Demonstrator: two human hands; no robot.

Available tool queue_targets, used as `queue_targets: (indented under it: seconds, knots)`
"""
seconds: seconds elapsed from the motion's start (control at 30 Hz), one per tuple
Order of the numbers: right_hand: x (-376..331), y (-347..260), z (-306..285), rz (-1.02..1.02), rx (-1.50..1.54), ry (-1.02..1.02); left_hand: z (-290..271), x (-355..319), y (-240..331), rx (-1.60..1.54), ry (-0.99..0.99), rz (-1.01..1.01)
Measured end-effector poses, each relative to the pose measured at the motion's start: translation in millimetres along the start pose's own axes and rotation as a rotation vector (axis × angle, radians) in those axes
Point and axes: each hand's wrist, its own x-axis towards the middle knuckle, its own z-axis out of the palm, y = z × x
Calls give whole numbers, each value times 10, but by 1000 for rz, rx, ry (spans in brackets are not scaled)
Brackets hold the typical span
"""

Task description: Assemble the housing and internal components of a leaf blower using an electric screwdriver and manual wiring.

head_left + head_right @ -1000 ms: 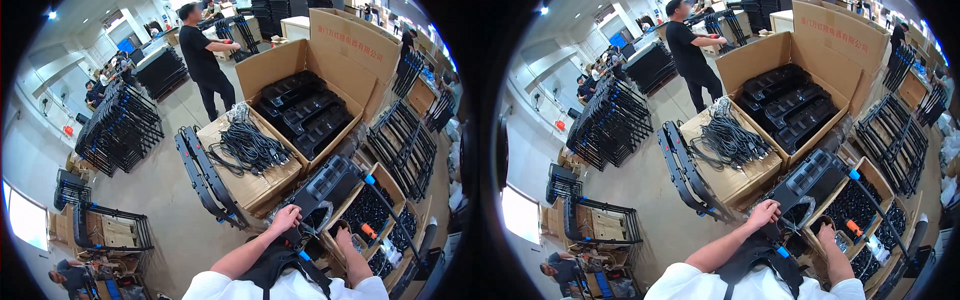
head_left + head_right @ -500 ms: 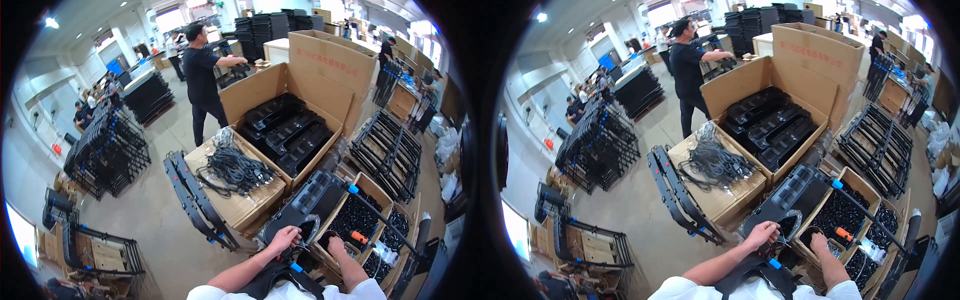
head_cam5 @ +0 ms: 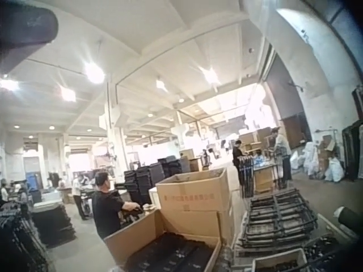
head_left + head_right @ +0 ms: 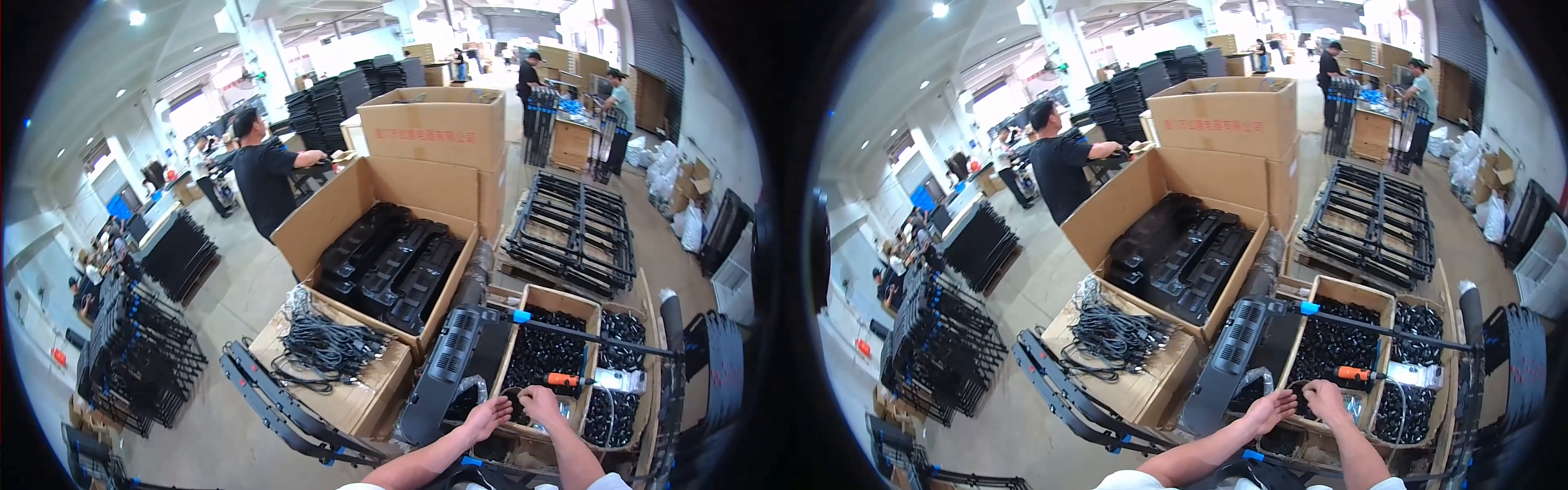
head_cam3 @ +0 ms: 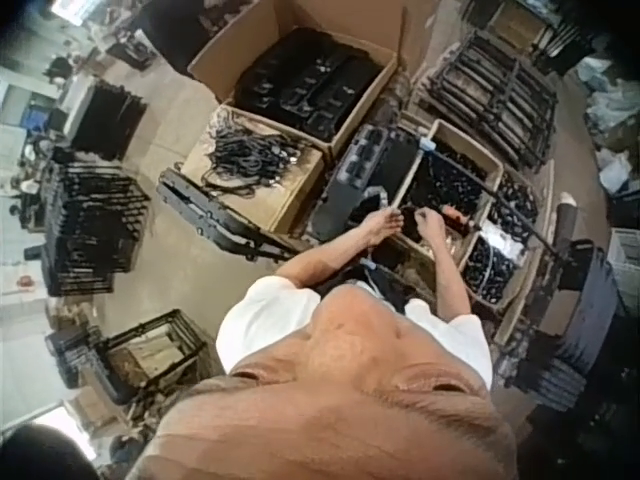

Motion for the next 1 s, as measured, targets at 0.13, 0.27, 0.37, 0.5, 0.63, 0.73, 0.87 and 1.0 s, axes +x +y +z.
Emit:
queue_targets:
  seconds: [0.13, 0.27, 0.37, 0.5, 0.63, 0.73, 0.87, 1.0]
  knots:
    - [-231, -75, 203, -327, -51, 108, -64, 459, -338, -172, -38, -84]
    - [-389, -128, 293, -336, -133, 157, 193, 408, -402, -251, -83, -116]
    - [-416, -99, 184, -320, -68, 235, 159, 534, -377, -242, -178, -156]
    - [-310, 200, 26, -254, 36, 328, 69, 508, -282, -355, -44, -79]
    - [19, 977, -16, 220, 502, 210, 63, 204, -163, -203, -130, -92]
    - [346, 1400, -11, 374, 871, 314, 51, -110, -94, -34, -98, -54]
    - [779, 1859, 6, 464, 1260, 362, 61, -448, -86, 57, -121, -43]
    - [1136, 1827, 169, 516, 1066, 653, -27, -640, -132, 140, -115, -24]
